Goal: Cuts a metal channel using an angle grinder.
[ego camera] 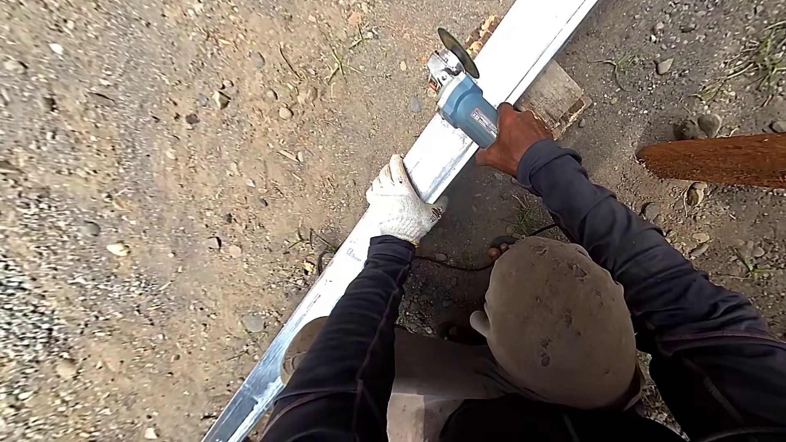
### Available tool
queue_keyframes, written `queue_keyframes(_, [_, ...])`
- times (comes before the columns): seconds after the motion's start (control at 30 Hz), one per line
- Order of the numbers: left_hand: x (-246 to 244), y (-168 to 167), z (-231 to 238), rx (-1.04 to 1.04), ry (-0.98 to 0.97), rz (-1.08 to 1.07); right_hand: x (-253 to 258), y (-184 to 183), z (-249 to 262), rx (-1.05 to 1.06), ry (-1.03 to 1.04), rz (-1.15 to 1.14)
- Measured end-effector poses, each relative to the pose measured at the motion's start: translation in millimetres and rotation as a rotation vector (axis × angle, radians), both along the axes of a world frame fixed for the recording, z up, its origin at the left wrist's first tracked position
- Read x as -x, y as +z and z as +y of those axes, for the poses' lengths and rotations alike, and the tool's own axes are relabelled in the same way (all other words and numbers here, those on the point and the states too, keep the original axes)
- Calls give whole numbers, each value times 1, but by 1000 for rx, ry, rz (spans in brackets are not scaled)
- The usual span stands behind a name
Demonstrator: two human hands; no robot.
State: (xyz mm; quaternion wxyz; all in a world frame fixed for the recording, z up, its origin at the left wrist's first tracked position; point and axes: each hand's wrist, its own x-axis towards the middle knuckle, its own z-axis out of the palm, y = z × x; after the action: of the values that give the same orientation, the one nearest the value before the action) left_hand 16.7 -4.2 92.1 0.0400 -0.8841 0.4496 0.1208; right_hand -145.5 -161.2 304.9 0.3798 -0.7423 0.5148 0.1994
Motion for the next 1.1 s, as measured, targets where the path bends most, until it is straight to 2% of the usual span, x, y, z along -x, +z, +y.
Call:
queue_keyframes(0.23, [-1, -1, 0, 8, 0, -3, 4, -25, -3, 30, -27, -12])
queue_keyframes(0.57, [0, -1, 0, -3, 12, -13, 5, -17, 0, 14, -38, -15])
queue_keyframes(0.67, [-1, -4, 1, 0, -2, -27, 4, 0, 2, 3, -34, -1])
queue_keyframes(0.83, [-1, -3, 1, -6, -2, -22, 8, -28, -3, 38, -22, -20])
queue_keyframes(0.97, [-2, -3, 1, -6, 0, -10, 7, -11, 1, 14, -43, -9])
queue_keyframes(1.1, [-1, -2, 0, -16, 4, -13, 8, -14, 1, 17, -30, -6])
